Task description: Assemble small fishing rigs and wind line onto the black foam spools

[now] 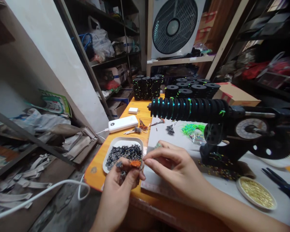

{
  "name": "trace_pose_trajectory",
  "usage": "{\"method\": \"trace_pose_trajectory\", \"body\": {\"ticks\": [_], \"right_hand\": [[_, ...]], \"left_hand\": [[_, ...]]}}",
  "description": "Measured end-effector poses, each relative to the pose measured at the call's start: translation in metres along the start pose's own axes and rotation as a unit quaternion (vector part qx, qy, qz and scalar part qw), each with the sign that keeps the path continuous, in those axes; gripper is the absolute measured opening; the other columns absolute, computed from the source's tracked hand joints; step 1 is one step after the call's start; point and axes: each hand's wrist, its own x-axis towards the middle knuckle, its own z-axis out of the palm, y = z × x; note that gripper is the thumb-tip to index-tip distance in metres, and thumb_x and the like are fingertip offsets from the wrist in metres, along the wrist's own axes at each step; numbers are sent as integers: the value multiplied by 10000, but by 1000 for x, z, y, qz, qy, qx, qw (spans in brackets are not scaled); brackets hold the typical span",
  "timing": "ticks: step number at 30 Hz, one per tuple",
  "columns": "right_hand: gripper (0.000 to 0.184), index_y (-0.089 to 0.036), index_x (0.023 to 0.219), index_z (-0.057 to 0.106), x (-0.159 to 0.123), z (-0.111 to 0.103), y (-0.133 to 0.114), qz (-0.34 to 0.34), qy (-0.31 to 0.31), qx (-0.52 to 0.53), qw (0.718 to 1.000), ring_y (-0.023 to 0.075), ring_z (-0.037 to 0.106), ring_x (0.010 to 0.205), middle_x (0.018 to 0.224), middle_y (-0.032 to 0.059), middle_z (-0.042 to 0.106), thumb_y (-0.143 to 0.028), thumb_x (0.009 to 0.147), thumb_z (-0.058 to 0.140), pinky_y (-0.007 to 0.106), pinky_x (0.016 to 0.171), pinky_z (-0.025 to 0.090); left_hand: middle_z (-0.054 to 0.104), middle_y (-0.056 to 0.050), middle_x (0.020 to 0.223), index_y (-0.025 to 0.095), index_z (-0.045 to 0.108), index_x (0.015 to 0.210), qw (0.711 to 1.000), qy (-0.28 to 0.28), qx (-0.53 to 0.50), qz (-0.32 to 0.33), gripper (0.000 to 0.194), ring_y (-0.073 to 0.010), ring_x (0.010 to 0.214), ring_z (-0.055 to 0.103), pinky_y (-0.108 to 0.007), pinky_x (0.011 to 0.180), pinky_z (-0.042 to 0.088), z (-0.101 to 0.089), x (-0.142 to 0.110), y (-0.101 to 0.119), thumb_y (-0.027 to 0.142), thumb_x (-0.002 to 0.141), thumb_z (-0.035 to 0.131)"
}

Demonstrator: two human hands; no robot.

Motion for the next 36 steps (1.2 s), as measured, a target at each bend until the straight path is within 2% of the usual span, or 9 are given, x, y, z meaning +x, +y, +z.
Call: {"method": "trace_pose_trajectory", "body": {"ticks": [4, 9, 12, 17, 23, 27, 31, 36], "right_hand": [[103, -229, 854, 757, 1, 3, -2, -12, -23, 12, 1000, 99, 455, 584, 641, -11, 536, -232, 838, 655, 236, 575, 395], [88, -189, 776, 731, -2, 2, -6, -17, -32, -29, 999, 106, 446, 614, 628, -15, 475, -157, 799, 653, 232, 553, 351], [79, -176, 749, 701, -3, 2, -6, -20, -31, -36, 999, 108, 445, 634, 642, -17, 467, -120, 772, 650, 229, 559, 344], [91, -194, 783, 714, -1, 1, -5, -21, -53, -35, 998, 111, 454, 648, 652, -16, 470, -142, 802, 641, 231, 574, 358], [95, -199, 827, 724, -3, 1, -9, -62, -2, -36, 997, 109, 430, 600, 608, -21, 475, -172, 838, 634, 245, 602, 391], [120, -175, 864, 741, -6, 4, -10, -92, -13, -44, 995, 116, 440, 609, 647, 10, 512, -152, 838, 626, 238, 543, 363], [112, -177, 857, 752, -6, 5, -10, -71, 1, -51, 996, 109, 439, 580, 621, 3, 491, -171, 833, 643, 229, 508, 348], [95, -165, 814, 750, -4, 5, -12, -69, 9, -39, 997, 102, 445, 565, 604, -2, 497, -144, 810, 658, 218, 495, 351]], "left_hand": [[649, 1, 778, 190, 595, 894, 999, 30, 24, 2, 213, -121, 708, 595, -214, 666, 481, 3, -8, -5, 382, 820, 648], [646, -1, 757, 176, 617, 832, 998, 40, 46, 9, 212, -125, 711, 604, -207, 680, 493, 7, -10, 1, 379, 799, 667], [661, -10, 759, 171, 633, 813, 997, 62, 32, 13, 229, -138, 727, 629, -208, 688, 511, 8, -11, -2, 375, 751, 715], [664, -28, 698, 152, 642, 841, 991, 132, -33, 3, 312, -152, 650, 635, -230, 616, 530, 9, -12, -13, 406, 700, 752], [664, -21, 705, 159, 632, 791, 984, 176, 2, 19, 286, -144, 657, 626, -224, 639, 537, 6, -11, -12, 392, 689, 763], [648, -7, 748, 182, 632, 769, 980, 186, 17, 69, 228, -145, 708, 612, -215, 671, 522, 16, -13, -7, 349, 692, 766], [627, 17, 763, 213, 618, 727, 965, 220, 10, 143, 146, -133, 740, 584, -201, 709, 487, 30, -15, -8, 257, 709, 756], [617, 25, 755, 235, 611, 698, 960, 201, 17, 196, 127, -126, 751, 570, -186, 709, 466, 34, -17, -9, 194, 740, 724]]}}
